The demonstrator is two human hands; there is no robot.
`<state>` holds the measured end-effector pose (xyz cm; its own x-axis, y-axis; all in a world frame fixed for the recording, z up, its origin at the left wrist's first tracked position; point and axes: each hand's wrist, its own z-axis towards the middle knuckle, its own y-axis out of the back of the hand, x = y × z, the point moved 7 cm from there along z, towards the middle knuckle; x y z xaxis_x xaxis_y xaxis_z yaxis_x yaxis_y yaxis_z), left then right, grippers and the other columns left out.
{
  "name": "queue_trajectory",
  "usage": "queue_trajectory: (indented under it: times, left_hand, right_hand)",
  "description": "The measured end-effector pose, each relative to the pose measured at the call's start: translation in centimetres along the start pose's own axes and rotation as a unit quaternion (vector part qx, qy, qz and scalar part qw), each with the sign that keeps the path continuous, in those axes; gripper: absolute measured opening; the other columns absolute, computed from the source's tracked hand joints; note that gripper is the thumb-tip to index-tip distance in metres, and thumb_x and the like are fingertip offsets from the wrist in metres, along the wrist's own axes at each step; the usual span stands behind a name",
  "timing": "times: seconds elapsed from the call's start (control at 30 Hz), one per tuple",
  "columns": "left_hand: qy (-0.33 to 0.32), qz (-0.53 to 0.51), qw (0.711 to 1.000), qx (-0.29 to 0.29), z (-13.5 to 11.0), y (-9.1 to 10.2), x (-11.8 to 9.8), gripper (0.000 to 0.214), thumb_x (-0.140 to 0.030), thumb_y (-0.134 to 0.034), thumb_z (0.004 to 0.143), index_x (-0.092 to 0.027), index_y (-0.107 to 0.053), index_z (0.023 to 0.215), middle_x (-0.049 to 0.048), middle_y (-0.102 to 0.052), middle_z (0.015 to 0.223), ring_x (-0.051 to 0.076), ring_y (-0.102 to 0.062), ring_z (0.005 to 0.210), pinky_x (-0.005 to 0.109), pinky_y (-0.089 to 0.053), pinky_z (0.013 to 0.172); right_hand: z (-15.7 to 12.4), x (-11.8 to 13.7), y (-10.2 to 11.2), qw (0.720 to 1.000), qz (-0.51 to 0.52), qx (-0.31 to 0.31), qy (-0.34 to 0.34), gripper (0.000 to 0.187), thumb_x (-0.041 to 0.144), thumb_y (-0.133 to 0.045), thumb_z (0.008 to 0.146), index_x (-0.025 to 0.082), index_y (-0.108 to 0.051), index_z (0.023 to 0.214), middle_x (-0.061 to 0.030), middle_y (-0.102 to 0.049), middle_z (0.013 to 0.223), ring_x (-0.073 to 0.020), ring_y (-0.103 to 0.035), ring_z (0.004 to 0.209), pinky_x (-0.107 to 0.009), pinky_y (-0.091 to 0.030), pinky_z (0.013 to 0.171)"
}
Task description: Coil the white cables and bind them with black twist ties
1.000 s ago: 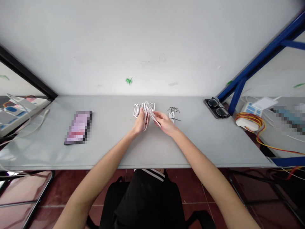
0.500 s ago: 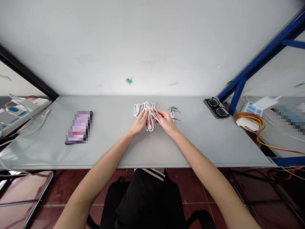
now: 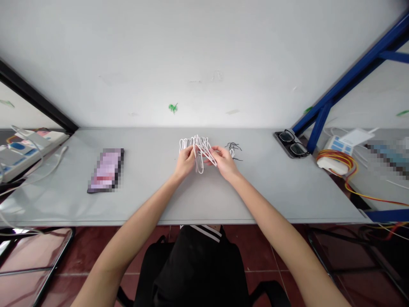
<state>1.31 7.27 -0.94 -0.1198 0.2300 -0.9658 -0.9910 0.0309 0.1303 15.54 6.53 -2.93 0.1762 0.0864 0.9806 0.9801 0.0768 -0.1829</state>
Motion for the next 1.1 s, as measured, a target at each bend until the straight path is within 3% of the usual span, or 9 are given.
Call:
queue_trajectory:
  times: [0.1,0.23,0.5,0.87,1.1]
  left_hand:
    - [-0.003,0.014,1.0,0.002,0.0,0.0,0.2,0.05,-0.061,-0.053,0.086,-0.017,-0.056,0.063,-0.0011,-0.049,0.057,0.011,-0.041,0.054,0.026,-0.033,0.053]
    - [0.0,-0.012,1.0,-0.006,0.1,0.1,0.4,0.043,-0.057,-0.058,0.085,-0.017,-0.06,0.068,-0.0001,-0.055,0.06,0.011,-0.048,0.055,0.025,-0.038,0.054]
    - [0.085,-0.093,0.992,-0.018,-0.2,0.1,1.2,0.047,-0.062,-0.067,0.075,-0.015,-0.059,0.078,0.0036,-0.067,0.073,0.014,-0.064,0.063,0.028,-0.054,0.062]
    - [0.084,-0.118,0.989,0.004,-0.3,0.2,0.9,0.041,-0.056,-0.07,0.074,-0.016,-0.062,0.076,0.0025,-0.064,0.078,0.012,-0.061,0.072,0.028,-0.053,0.071]
    - [0.091,-0.154,0.983,0.028,-0.5,-0.1,0.3,0.04,-0.053,-0.073,0.072,-0.016,-0.059,0.073,-0.0008,-0.06,0.07,0.009,-0.055,0.064,0.024,-0.048,0.064]
  right_hand:
    - [0.0,0.1,0.0,1.0,0.003,0.0,-0.001,0.034,0.052,-0.071,0.072,0.022,-0.06,0.082,-0.0041,-0.072,0.087,-0.0163,-0.067,0.066,-0.034,-0.056,0.067]
    - [0.1,0.3,0.3,1.0,0.022,-0.007,0.001,0.036,0.053,-0.074,0.067,0.022,-0.063,0.081,-0.003,-0.073,0.083,-0.0163,-0.066,0.066,-0.034,-0.055,0.068]
    - [0.6,0.2,0.7,0.998,0.049,-0.017,0.029,0.041,0.059,-0.074,0.066,0.022,-0.066,0.082,-0.0039,-0.073,0.082,-0.0197,-0.067,0.073,-0.034,-0.052,0.067]
    - [0.2,0.7,0.7,0.995,0.098,-0.024,0.014,0.031,0.05,-0.071,0.07,0.023,-0.065,0.084,-0.0037,-0.074,0.089,-0.0197,-0.067,0.081,-0.032,-0.053,0.066]
    - [0.4,0.5,1.1,0.992,0.125,-0.024,0.002,0.023,0.036,-0.07,0.068,0.023,-0.069,0.087,-0.0018,-0.074,0.092,-0.0177,-0.066,0.083,-0.03,-0.051,0.068]
